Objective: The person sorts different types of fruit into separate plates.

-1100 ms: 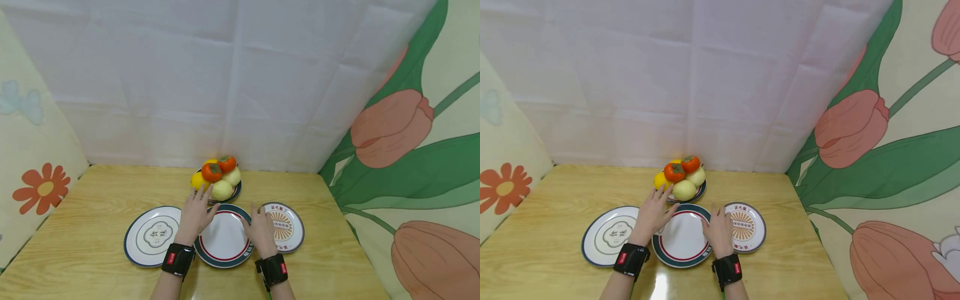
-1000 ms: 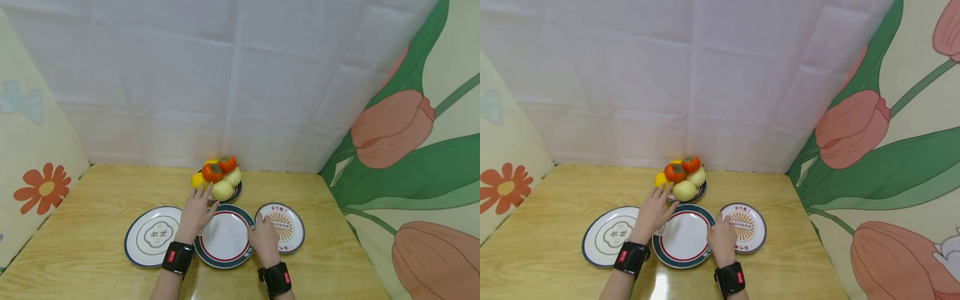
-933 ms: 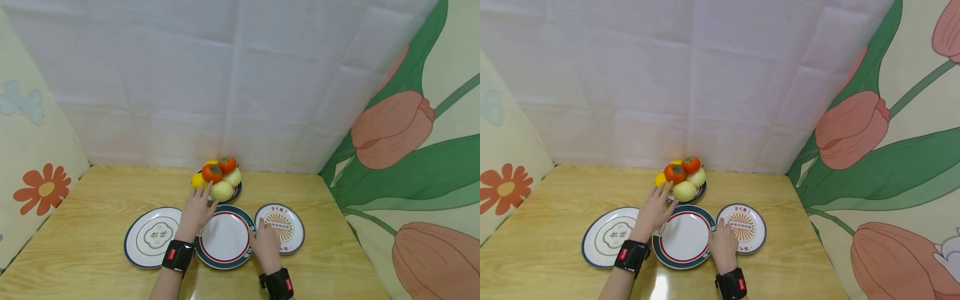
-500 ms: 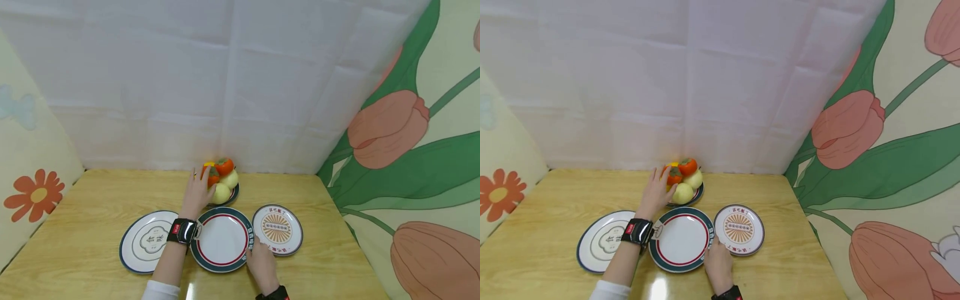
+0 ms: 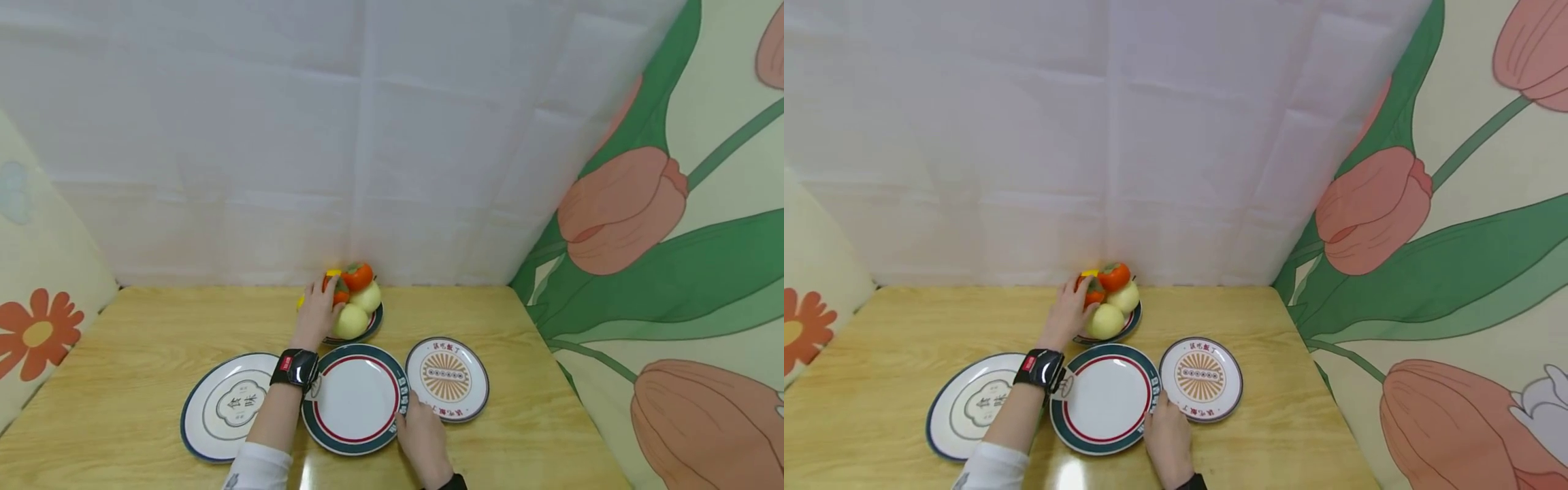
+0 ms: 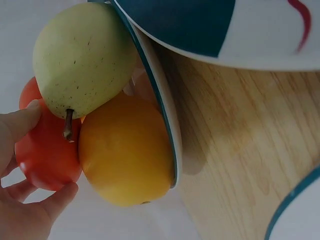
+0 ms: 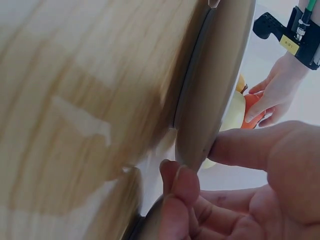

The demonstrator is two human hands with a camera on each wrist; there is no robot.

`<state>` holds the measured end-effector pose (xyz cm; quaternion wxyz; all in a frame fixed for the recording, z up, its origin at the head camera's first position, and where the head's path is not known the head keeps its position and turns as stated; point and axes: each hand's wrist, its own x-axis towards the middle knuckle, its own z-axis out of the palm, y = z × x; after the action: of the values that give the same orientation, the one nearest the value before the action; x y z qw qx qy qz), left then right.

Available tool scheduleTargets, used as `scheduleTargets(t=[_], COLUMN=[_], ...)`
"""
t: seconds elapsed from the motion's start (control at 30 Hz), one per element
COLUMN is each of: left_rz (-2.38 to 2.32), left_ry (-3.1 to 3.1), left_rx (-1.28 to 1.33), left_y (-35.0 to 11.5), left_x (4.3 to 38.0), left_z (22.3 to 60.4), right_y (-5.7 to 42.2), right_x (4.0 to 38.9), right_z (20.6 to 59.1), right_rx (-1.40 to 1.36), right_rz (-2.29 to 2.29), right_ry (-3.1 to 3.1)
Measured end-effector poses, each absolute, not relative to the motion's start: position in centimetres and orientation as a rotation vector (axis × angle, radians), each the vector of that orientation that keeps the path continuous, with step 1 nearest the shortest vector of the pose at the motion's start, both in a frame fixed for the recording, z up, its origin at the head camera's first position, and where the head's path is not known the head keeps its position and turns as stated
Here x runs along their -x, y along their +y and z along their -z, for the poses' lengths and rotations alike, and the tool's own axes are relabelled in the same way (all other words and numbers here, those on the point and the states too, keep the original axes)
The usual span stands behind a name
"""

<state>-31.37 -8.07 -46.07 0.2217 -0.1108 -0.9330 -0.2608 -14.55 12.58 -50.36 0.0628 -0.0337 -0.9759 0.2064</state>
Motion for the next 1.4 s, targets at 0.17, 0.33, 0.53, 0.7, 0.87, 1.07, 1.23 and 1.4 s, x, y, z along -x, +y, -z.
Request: scheduleTargets(t=[0.17,0.33,0.53,0.7,0.87,1.07,1.23,1.4], left_rz=[0.729,0.800,0.813,0.815,0.760,0.763,0.778,0.749], left_ry=[-2.552,-2.554,-2.596,-2.674,-2.677,-2.702,-2.756,-2.835], left_rx=[0.312,0.301,0.282,0.268,0.242,0.145,0.083,0.042], left_y=[-8.6,-9.5,-12.0,-14.4,-16.5,-18.1,-18.9,-19.3], left_x=[31.3,30.2,27.6,24.6,21.7,19.3,18.2,17.5], left_z=[45.8,45.1,44.8,45.5,46.7,47.7,47.8,48.0], right_y=[12.3,12.3,12.6,12.9,13.0,13.0,12.9,12.8], right_x=[14.7,14.7,14.7,14.8,14.8,14.9,14.8,14.6], right_z=[50.0,50.0,50.1,50.0,49.9,49.8,49.7,49.6], right_rx=[0.122,0.121,0.118,0.148,0.138,0.138,0.139,0.128], right_rz=[-0.620,-0.602,-0.601,-0.607,-0.599,-0.603,-0.604,-0.618], right_ry=[-2.953,-2.955,-2.969,-3.005,-3.006,-3.020,-3.029,-3.027])
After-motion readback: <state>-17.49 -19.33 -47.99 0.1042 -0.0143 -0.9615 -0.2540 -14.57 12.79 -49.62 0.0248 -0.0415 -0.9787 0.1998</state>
